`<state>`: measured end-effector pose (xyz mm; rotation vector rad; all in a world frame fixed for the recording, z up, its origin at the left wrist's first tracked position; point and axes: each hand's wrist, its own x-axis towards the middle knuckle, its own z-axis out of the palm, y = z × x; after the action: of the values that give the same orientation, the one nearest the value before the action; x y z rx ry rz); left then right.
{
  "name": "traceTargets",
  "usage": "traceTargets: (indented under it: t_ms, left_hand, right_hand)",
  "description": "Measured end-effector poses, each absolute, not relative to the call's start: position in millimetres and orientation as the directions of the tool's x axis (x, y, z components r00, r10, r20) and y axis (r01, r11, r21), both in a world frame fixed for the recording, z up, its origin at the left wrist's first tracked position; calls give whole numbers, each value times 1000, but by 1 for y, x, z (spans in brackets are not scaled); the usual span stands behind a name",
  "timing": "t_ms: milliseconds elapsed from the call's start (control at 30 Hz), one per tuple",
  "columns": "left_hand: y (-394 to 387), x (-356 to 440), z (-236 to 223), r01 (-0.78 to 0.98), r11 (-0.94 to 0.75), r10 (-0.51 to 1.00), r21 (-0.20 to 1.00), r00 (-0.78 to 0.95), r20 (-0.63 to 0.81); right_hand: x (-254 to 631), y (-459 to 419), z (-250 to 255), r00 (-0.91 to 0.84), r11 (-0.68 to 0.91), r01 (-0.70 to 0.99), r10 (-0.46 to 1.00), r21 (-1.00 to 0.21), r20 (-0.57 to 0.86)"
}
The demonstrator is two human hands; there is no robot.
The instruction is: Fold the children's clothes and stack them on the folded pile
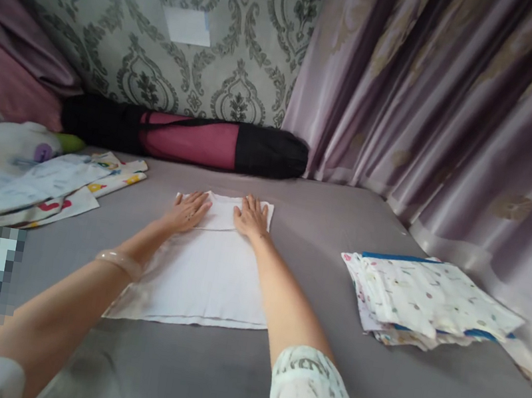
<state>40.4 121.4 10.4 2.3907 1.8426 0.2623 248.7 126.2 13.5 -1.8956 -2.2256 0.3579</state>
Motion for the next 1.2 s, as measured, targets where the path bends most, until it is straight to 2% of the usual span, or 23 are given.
traceTargets:
  t_ms: [100, 200, 300, 467, 633, 700, 767, 867, 1133, 1200]
  left_hand:
    - [120, 32, 13, 965, -213, 976, 153, 202, 86]
    - [118, 21, 9, 966, -224, 974, 128, 219, 50]
    - [118, 14, -1, 964, -216, 976, 153, 218, 2]
    - [120, 14, -5, 969, -206, 978, 138, 209, -11]
    - [111, 24, 10, 979, -201, 979, 36, 200, 38]
    - [102, 30, 16, 969, -245, 967, 11, 244, 73]
    - [93, 36, 17, 949, -316, 948, 15, 314, 56]
    - [81, 39, 10, 925, -377, 926, 40, 376, 23]
    - [82, 36, -4, 916, -397, 917, 58, 393, 71]
    - [80, 38, -1, 919, -390, 916, 62, 381, 123]
  right_hand:
    - [259, 127, 18, -163, 151, 931, 987, -332, -6]
    - [270, 124, 15, -130, 143, 957, 989, -252, 66]
    - [277, 121, 4, -102, 112, 972, 993, -206, 57]
    - [279, 124, -1, -101, 107, 970, 994, -217, 36]
    - [281, 122, 14, -111, 98, 962, 993, -257, -38]
    - [279, 112, 17, -162, 166, 960, 986, -227, 39]
    - [273, 97, 16, -284, 302, 937, 951, -177, 121]
    - [263, 77, 11, -411, 424, 889, 905, -175, 107]
    - [259, 73, 9, -379, 382, 898, 924, -220, 56]
    - [260, 74, 11, -384, 383, 893, 922, -237, 45]
